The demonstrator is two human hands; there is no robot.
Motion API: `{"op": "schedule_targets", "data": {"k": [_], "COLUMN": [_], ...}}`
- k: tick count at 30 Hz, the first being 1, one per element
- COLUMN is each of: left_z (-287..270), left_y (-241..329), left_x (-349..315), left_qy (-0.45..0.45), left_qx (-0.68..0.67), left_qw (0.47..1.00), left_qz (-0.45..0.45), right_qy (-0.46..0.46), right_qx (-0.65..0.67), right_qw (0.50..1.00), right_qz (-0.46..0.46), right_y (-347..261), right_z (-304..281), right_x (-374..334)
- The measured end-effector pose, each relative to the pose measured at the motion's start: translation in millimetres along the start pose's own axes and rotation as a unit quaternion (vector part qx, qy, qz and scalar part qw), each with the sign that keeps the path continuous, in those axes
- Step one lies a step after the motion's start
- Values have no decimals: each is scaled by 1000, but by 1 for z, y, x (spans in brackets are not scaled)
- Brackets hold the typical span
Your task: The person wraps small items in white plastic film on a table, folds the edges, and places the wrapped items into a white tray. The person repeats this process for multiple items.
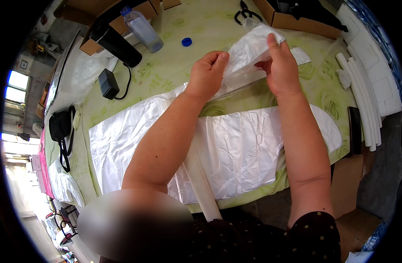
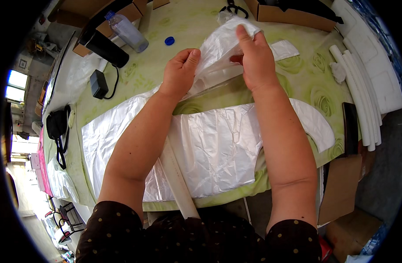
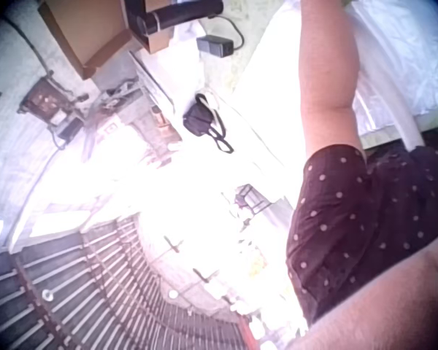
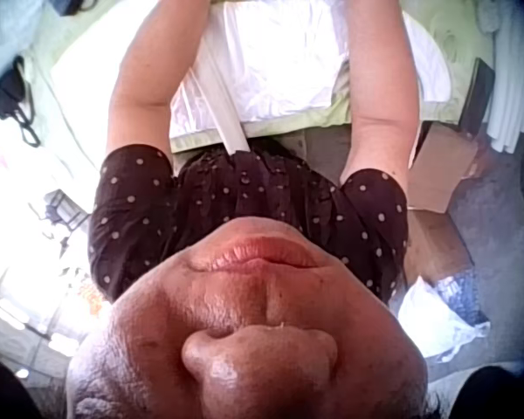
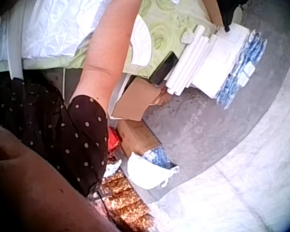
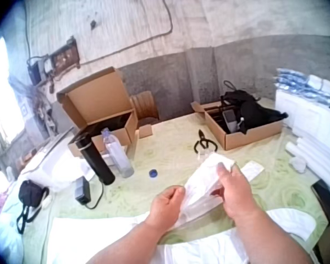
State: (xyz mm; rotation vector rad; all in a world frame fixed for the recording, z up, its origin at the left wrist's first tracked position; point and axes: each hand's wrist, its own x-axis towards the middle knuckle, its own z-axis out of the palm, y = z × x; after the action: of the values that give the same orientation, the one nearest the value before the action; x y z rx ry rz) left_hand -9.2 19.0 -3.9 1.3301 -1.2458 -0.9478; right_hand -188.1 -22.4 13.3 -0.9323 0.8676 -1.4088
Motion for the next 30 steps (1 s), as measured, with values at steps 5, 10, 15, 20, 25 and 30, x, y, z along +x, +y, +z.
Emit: {"op": "schedule_targets", "data": {"k": [5,10,15,20,25,30], "left_z": [-1,-1,-1,-2,-1,-2], "left_y": [0,-2,5,4,4,9], "left_x": [2,4,0,-1,3,0], "left_qy": [-3,12,-5,-23,18,-5], "left_qx": [1,-11,-16,-15,-49,-24], "left_qw": [1000,1000,999,998,997,996], "left_qz": [-10,-12,-38,-50,-64,-86], "right_qy": [-69,-90,-164,-147,-180,-165], "right_qx": [-129,-125,-189,-175,-240,-287], "right_qw": [989,988,968,968,954,943], "right_qz": [9,27,-32,107,-33,-38], "right_y": [-3,2,2,-4,0,10], "right_z": [-2,1,7,6,7,4], "right_x": [-6,-6,-13,-12,-16,-9]}}
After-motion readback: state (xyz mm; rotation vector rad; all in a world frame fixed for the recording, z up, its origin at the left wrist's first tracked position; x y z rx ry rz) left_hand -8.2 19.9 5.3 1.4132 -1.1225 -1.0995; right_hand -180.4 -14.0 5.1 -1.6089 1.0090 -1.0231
